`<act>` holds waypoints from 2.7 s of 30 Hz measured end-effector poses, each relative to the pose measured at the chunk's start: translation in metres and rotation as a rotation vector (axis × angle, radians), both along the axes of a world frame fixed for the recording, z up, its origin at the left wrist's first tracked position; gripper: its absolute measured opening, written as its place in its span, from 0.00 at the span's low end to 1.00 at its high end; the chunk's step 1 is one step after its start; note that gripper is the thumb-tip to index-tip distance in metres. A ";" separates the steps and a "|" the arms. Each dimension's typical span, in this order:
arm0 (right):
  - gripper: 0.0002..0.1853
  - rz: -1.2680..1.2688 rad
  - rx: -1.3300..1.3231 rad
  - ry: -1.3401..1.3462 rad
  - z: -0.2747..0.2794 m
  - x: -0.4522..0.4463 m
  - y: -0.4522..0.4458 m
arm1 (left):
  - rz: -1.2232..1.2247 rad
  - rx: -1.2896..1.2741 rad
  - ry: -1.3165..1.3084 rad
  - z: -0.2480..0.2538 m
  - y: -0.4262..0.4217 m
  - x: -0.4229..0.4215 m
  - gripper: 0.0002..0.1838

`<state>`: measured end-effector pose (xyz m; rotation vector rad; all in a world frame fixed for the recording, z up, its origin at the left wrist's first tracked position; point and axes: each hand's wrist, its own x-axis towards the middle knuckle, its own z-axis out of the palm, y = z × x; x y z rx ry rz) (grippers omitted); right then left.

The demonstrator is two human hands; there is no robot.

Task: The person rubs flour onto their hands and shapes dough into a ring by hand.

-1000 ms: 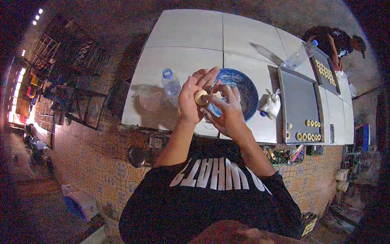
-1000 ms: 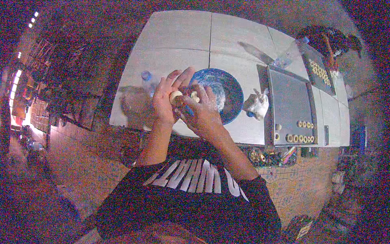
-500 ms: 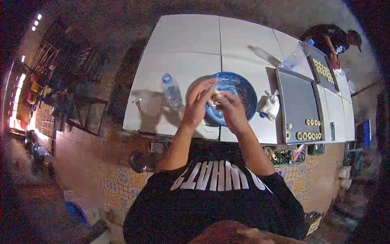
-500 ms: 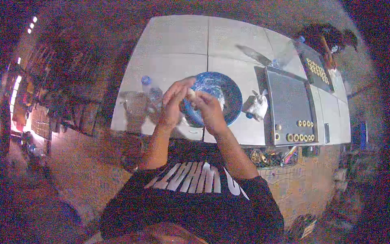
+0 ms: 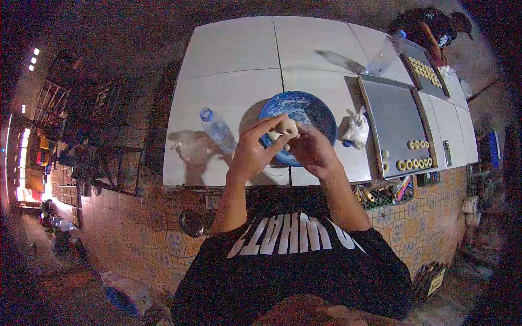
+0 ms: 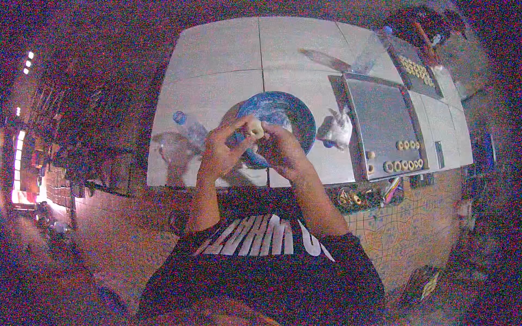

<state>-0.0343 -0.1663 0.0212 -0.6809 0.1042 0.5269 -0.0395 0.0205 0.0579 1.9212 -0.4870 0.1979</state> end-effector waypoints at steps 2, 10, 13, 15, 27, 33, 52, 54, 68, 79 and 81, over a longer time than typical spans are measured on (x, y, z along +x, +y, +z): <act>0.18 -0.032 0.000 0.024 0.000 -0.002 -0.002 | 0.051 -0.036 -0.014 -0.006 -0.004 0.001 0.22; 0.17 -0.071 -0.131 -0.005 -0.005 -0.008 -0.008 | -0.014 0.027 -0.055 0.001 -0.009 0.005 0.19; 0.18 -0.061 -0.387 -0.147 -0.007 -0.007 -0.012 | -0.007 0.082 -0.053 -0.003 -0.008 0.006 0.19; 0.19 -0.073 -0.474 -0.187 -0.003 -0.007 -0.011 | 0.015 0.050 -0.052 -0.008 -0.009 0.007 0.17; 0.18 -0.081 -0.436 -0.114 -0.006 -0.008 -0.016 | -0.034 0.062 0.002 -0.012 -0.014 0.005 0.17; 0.15 -0.112 -0.316 -0.109 -0.007 -0.012 -0.015 | -0.062 -0.123 0.171 -0.029 -0.015 0.008 0.18; 0.17 -0.160 -0.223 -0.053 -0.008 -0.023 -0.013 | 0.028 -0.211 0.172 -0.039 -0.024 0.004 0.16; 0.14 -0.151 -0.196 -0.052 -0.001 -0.024 -0.012 | -0.070 -0.314 0.193 -0.040 -0.027 0.003 0.20; 0.26 -0.375 -1.407 -1.158 0.021 -0.032 0.016 | -0.257 -1.072 0.602 -0.029 -0.033 0.015 0.36; 0.25 -0.316 -1.486 -1.241 0.029 -0.033 0.021 | -0.205 -1.094 0.827 -0.030 -0.019 0.016 0.24; 0.27 -0.292 -1.472 -1.201 0.029 -0.036 0.022 | -0.126 -1.086 0.826 -0.028 -0.020 0.015 0.22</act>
